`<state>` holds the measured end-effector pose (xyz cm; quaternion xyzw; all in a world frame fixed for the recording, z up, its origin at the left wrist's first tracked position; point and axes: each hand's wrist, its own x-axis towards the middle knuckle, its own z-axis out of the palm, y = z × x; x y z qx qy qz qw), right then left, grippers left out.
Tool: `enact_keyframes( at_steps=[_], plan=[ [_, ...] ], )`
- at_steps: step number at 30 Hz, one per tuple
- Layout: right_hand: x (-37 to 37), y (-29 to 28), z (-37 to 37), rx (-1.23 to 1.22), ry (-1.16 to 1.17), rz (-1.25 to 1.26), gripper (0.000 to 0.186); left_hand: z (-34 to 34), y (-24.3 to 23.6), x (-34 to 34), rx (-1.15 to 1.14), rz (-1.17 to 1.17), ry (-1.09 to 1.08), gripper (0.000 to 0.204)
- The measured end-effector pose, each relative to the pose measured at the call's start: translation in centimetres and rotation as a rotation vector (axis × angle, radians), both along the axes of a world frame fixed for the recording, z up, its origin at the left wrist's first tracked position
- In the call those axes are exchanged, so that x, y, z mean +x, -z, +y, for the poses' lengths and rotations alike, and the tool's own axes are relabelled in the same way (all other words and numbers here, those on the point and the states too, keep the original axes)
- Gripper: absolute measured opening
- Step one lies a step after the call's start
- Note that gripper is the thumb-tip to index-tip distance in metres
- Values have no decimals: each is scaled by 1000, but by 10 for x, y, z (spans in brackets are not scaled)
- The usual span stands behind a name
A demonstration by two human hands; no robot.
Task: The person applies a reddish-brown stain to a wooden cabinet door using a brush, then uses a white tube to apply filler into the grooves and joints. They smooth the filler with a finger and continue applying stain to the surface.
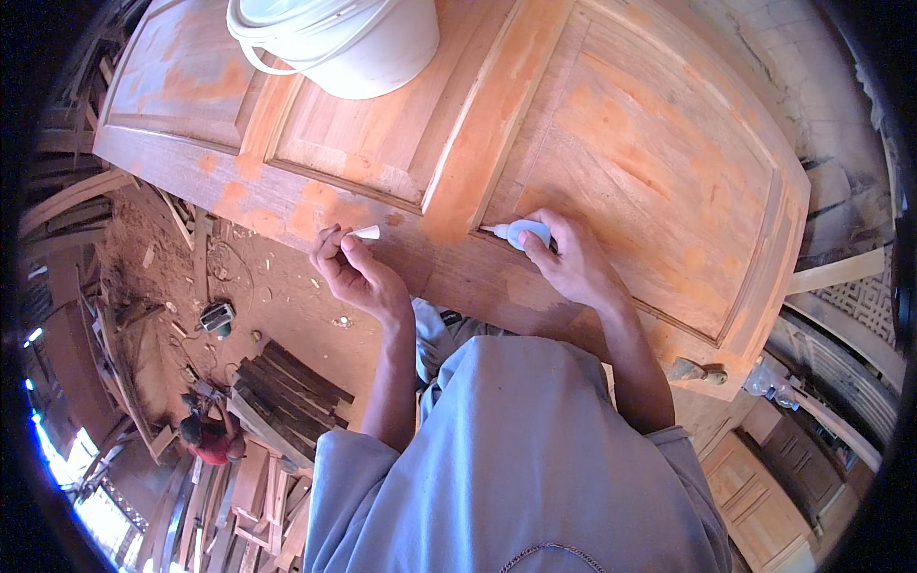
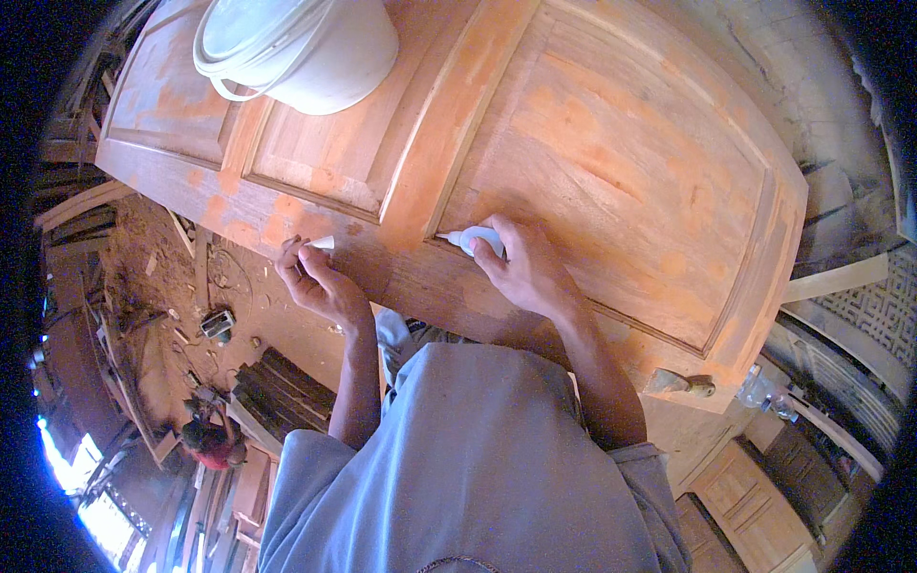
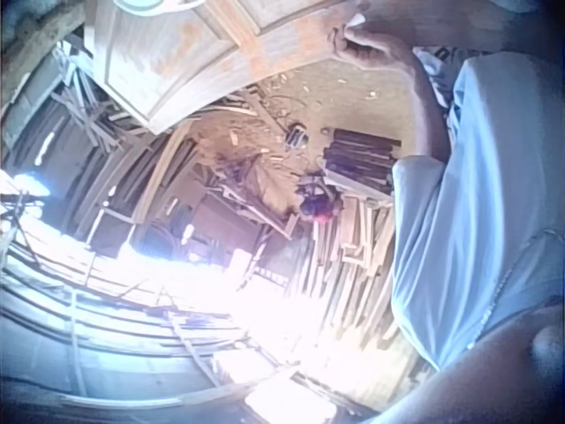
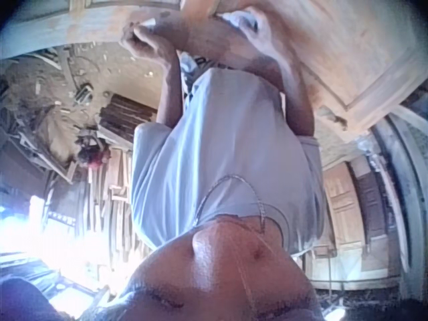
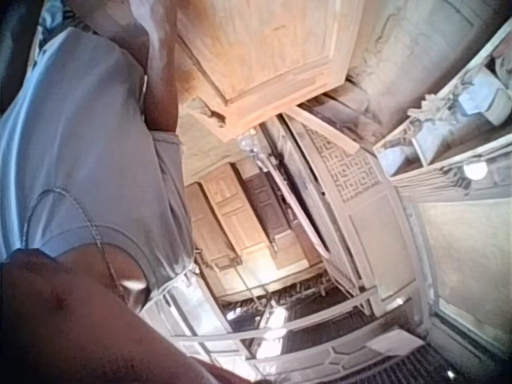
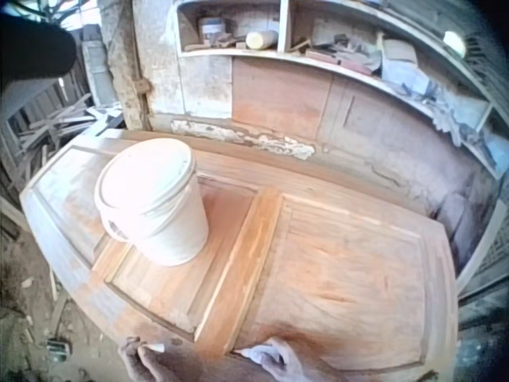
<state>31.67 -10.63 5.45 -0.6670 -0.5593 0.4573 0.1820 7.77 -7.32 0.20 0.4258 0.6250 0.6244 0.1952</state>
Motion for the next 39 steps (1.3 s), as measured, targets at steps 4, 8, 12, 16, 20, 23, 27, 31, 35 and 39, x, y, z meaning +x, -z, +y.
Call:
enact_keyframes(
  at_steps=[4,8,12,16,20,23,27,31,35,39],
  plan=[
    [2,-1,1,-11,5,-34,29,0,0,0,3,8,-1,16],
    [3,-1,3,-8,-11,-37,30,0,2,-1,6,-8,7,16],
    [1,-2,2,-12,-30,-44,29,1,2,-2,30,28,9,16],
    [-1,-3,1,41,-10,1,32,0,2,-1,23,12,0,15],
    [-2,-2,0,10,49,42,33,1,3,0,39,18,1,12],
    [-2,0,0,34,62,47,32,3,4,-1,73,81,-6,10],
    [0,2,2,-2,60,47,30,1,3,-1,49,25,-7,12],
    [1,1,3,41,70,76,30,0,1,0,16,-7,-18,15],
    [2,0,4,-19,86,103,30,1,0,1,18,10,-23,16],
    [2,0,5,-34,98,89,30,0,0,0,16,8,-20,17]
  ],
)
